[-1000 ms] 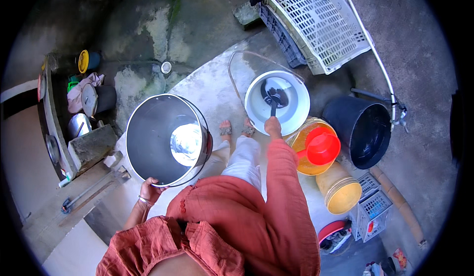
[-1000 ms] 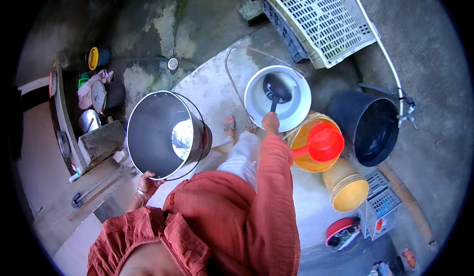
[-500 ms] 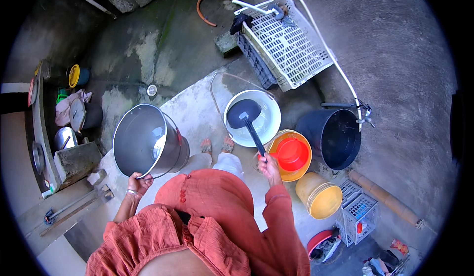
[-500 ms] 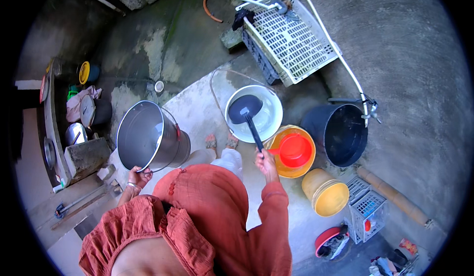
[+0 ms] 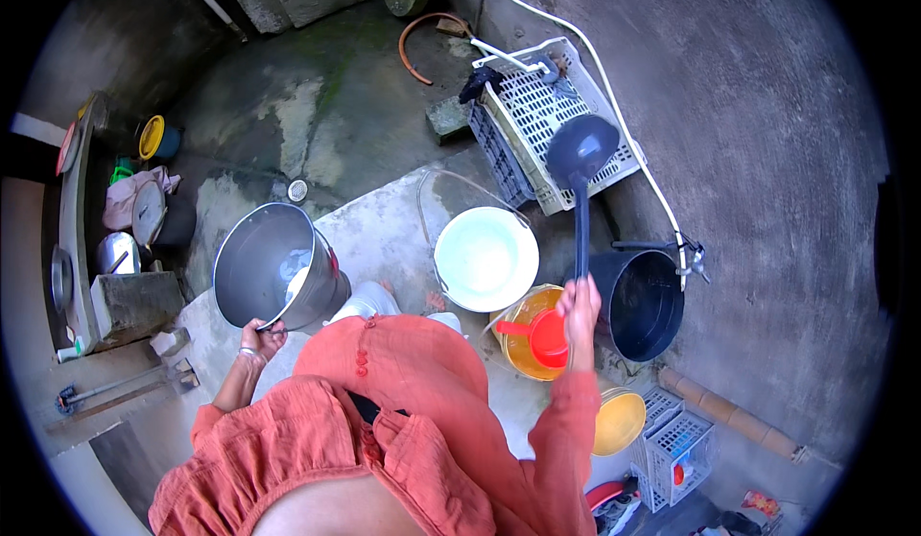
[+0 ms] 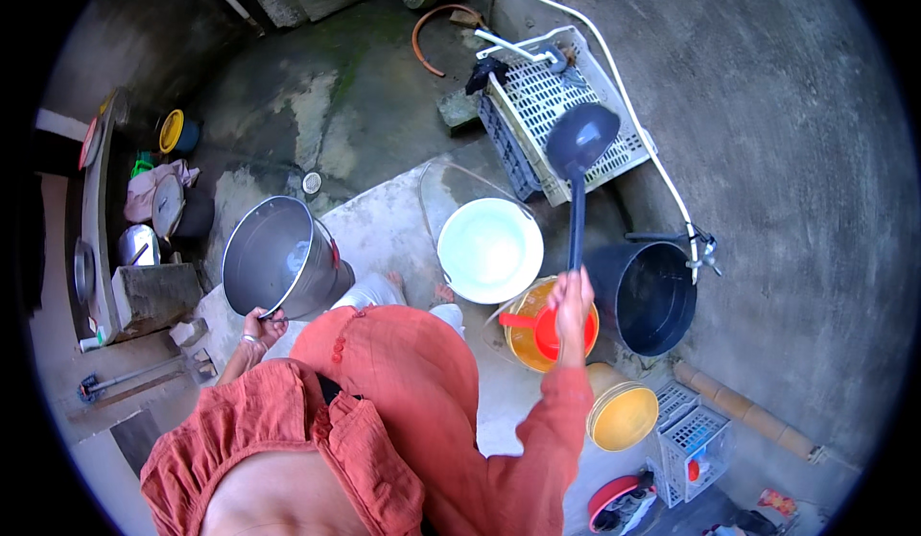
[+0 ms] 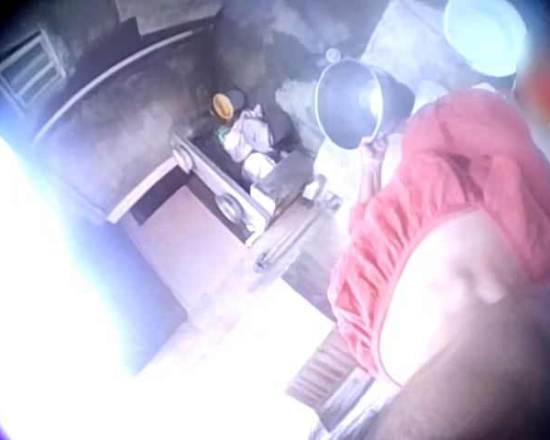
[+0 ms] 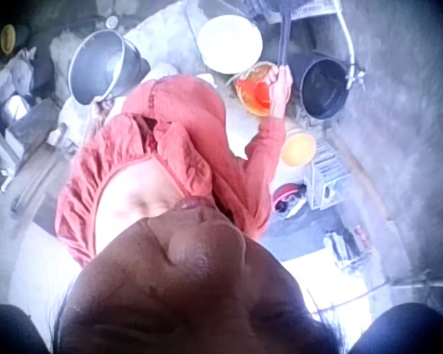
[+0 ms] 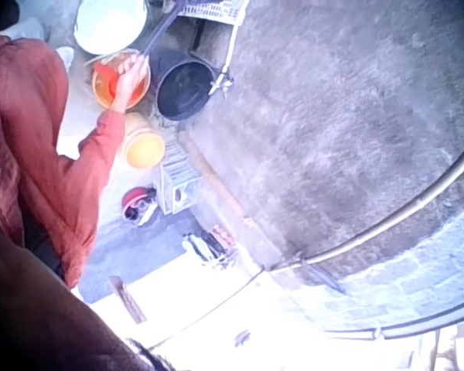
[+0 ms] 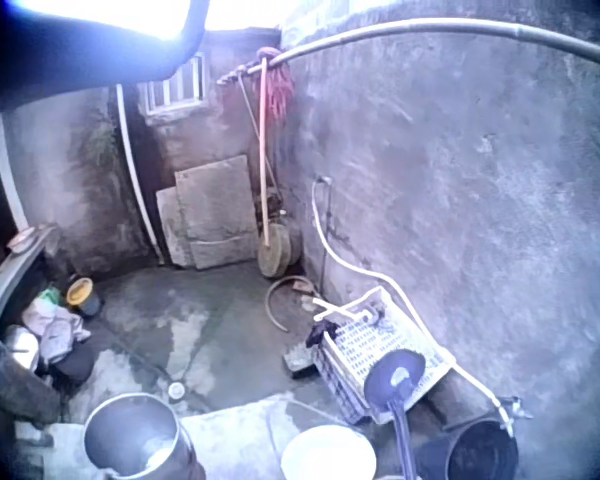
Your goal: The person scoops water from a large bucket into a yellow bucket using a red scoop, then pours water into a metal pot containing rice. They rinse the rice by hand, drain the water, and repeat the rinsing process. Finally, they carry the pot of washed rice into a kitchen area.
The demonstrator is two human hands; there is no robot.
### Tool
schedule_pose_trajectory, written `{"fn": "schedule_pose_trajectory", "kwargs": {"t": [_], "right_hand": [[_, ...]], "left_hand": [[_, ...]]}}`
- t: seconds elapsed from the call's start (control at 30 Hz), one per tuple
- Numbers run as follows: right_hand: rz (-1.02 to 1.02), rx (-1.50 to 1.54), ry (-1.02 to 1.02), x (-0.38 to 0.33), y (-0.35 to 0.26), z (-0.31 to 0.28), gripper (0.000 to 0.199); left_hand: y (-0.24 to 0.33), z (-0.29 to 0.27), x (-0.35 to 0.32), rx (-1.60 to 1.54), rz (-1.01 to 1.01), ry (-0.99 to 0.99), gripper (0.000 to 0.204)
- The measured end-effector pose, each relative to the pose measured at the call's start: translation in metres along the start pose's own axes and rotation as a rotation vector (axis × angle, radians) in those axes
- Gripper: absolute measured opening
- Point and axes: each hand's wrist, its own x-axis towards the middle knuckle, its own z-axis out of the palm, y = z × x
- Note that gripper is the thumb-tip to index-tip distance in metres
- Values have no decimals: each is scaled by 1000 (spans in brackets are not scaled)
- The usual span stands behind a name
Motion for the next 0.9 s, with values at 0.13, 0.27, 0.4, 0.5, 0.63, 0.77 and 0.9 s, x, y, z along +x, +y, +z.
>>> {"fn": "schedule_pose_trajectory", "kwargs": {"t": [0.13, 0.27, 0.4, 0.5, 0.63, 0.77, 0.9], "right_hand": [[-63, -313, 132, 104, 2, 43, 22], [-355, -1151, 322, 207, 62, 35, 29], [-53, -1374, 350, 214, 92, 88, 33], [148, -1457, 318, 204, 109, 116, 49], [267, -1477, 378, 201, 135, 140, 62], [380, -1633, 493, 203, 126, 197, 66], [-422, -1979, 510, 198, 127, 246, 62]], "left_hand": [[25, -8, 9, -23, 17, -10, 21], [59, -11, 24, -43, 24, 26, 22], [96, -18, 52, 27, 10, 16, 26], [125, -15, 76, 41, -44, 69, 32], [159, -33, 123, 32, -123, 57, 32], [178, -47, 185, -1, -216, 83, 24], [168, -68, 253, -59, -238, 75, 29]]}}
